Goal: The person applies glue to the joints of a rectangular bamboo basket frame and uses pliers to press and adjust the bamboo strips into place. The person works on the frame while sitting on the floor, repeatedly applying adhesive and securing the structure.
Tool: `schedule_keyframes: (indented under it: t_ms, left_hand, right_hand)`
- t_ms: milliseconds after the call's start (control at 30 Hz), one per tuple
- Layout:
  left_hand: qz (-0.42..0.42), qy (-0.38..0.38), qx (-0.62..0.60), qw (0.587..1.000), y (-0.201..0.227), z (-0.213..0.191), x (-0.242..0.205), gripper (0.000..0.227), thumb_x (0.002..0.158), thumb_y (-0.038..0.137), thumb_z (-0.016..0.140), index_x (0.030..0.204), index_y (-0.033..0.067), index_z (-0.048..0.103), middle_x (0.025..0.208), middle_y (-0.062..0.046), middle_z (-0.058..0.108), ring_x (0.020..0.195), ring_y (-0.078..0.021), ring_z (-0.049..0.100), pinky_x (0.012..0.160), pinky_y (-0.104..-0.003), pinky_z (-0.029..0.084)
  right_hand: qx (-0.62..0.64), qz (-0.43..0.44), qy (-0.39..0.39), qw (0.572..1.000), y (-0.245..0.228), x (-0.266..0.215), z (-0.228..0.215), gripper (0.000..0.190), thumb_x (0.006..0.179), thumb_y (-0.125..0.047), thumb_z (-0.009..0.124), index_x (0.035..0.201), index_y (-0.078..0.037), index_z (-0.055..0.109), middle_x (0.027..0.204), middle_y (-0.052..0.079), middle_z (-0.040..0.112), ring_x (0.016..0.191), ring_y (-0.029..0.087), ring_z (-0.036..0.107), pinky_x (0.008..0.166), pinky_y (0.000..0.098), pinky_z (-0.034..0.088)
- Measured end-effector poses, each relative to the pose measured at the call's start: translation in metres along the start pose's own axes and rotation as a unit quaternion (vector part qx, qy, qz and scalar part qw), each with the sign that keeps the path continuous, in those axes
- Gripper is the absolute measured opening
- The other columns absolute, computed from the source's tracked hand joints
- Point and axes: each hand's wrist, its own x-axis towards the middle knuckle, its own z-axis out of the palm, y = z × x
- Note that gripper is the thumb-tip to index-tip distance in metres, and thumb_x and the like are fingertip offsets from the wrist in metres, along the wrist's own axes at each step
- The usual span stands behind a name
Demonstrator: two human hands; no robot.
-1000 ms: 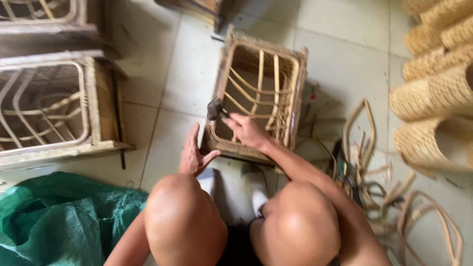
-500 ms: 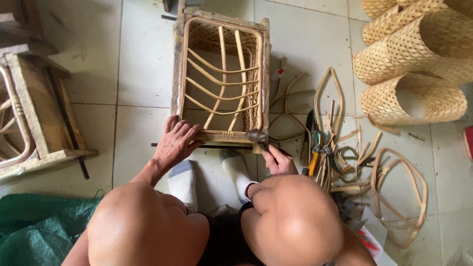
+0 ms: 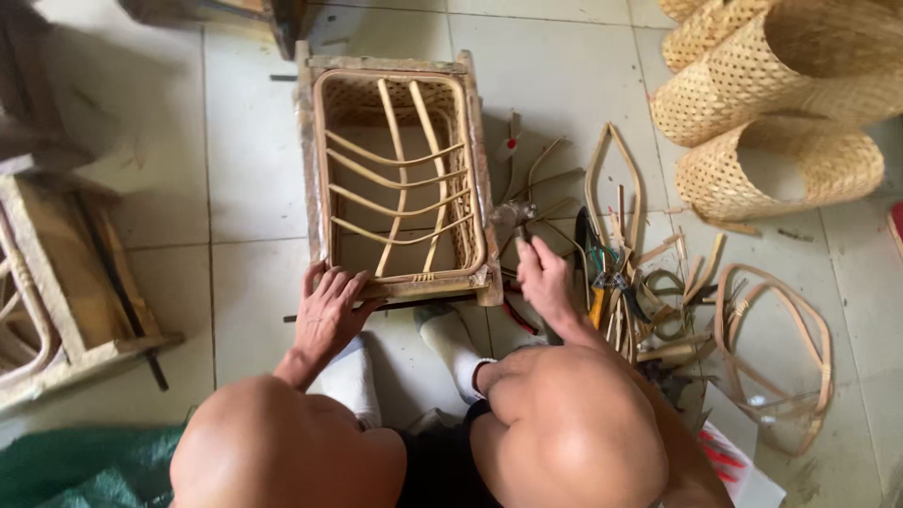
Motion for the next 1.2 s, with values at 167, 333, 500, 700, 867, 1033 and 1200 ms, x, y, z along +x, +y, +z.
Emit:
schedule_keyframes:
  t_ms: [167, 333, 500, 700, 867, 1033, 1200]
  left_hand:
    - [0.001, -0.013, 0.003, 1.000, 0.000, 0.002, -0.004, 0.051, 0.079, 0.029, 0.081, 0.122, 0.0065, 0.064, 0.103, -0.008, 0.068, 0.106, -0.0275, 0.062, 0.113, -0.050, 0.034]
    - [-0.004, -0.024, -0.004, 1.000, 0.003, -0.003, 0.000, 0.049, 0.078, 0.028, 0.081, 0.120, 0.0086, 0.064, 0.104, -0.008, 0.068, 0.106, -0.0273, 0.062, 0.112, -0.050, 0.035]
    - [-0.010, -0.010, 0.018, 1.000, 0.003, -0.002, 0.002, 0.049, 0.079, 0.033, 0.081, 0.118, 0.0073, 0.066, 0.103, -0.009, 0.069, 0.107, -0.0273, 0.063, 0.112, -0.049, 0.036]
    - [-0.022, -0.035, 0.014, 0.999, 0.003, 0.000, 0.002, 0.051, 0.080, 0.039, 0.080, 0.119, 0.0080, 0.068, 0.108, -0.009, 0.071, 0.111, -0.0241, 0.063, 0.115, -0.047, 0.036]
    - [-0.011, -0.061, 0.040, 0.997, 0.004, -0.008, 0.000, 0.055, 0.081, 0.038, 0.077, 0.125, 0.0062, 0.068, 0.111, -0.009, 0.071, 0.116, -0.0235, 0.063, 0.118, -0.047, 0.035]
    - [-0.019, -0.059, 0.028, 0.998, 0.008, -0.010, -0.001, 0.041, 0.092, 0.026, 0.072, 0.127, 0.0067, 0.068, 0.115, -0.008, 0.071, 0.121, -0.0228, 0.063, 0.122, -0.047, 0.035]
    - [-0.015, -0.019, 0.003, 1.000, 0.006, -0.005, 0.006, 0.031, 0.090, 0.018, 0.074, 0.118, 0.0056, 0.071, 0.117, -0.009, 0.073, 0.120, -0.0241, 0.065, 0.114, -0.047, 0.040]
  right_hand:
    - [0.022, 0.026, -0.040, 0.999, -0.004, 0.011, 0.005, 0.032, 0.105, -0.029, 0.053, 0.120, -0.003, 0.062, 0.059, 0.004, 0.060, 0.039, 0.011, 0.052, 0.036, 0.0303, 0.041]
    - [-0.034, -0.032, -0.005, 0.999, -0.012, 0.013, 0.003, 0.029, 0.108, -0.030, 0.052, 0.115, -0.005, 0.065, 0.060, 0.008, 0.060, 0.049, 0.016, 0.058, 0.047, 0.0348, 0.047]
    - [-0.073, 0.021, -0.005, 0.997, 0.003, -0.028, 0.001, 0.029, 0.104, -0.031, 0.055, 0.113, -0.008, 0.069, 0.064, 0.013, 0.065, 0.053, 0.022, 0.063, 0.052, 0.0384, 0.050]
    - [-0.120, 0.084, 0.099, 0.984, 0.060, -0.135, -0.004, 0.034, 0.095, -0.034, 0.063, 0.123, -0.015, 0.069, 0.089, 0.013, 0.074, 0.068, 0.029, 0.071, 0.062, 0.0398, 0.055]
    - [-0.174, 0.102, 0.094, 0.975, 0.121, -0.193, 0.019, 0.042, 0.089, -0.036, 0.072, 0.124, -0.014, 0.067, 0.102, 0.015, 0.074, 0.087, 0.035, 0.073, 0.073, 0.0430, 0.057]
    - [-0.187, 0.172, 0.066, 0.965, 0.163, -0.193, 0.046, 0.043, 0.088, -0.040, 0.073, 0.125, -0.017, 0.067, 0.107, 0.013, 0.074, 0.094, 0.036, 0.070, 0.077, 0.0441, 0.056]
    - [-0.178, 0.029, 0.108, 0.978, 0.175, -0.140, 0.036, 0.022, 0.095, -0.028, 0.071, 0.106, -0.010, 0.069, 0.102, 0.015, 0.068, 0.096, 0.036, 0.065, 0.086, 0.0448, 0.054]
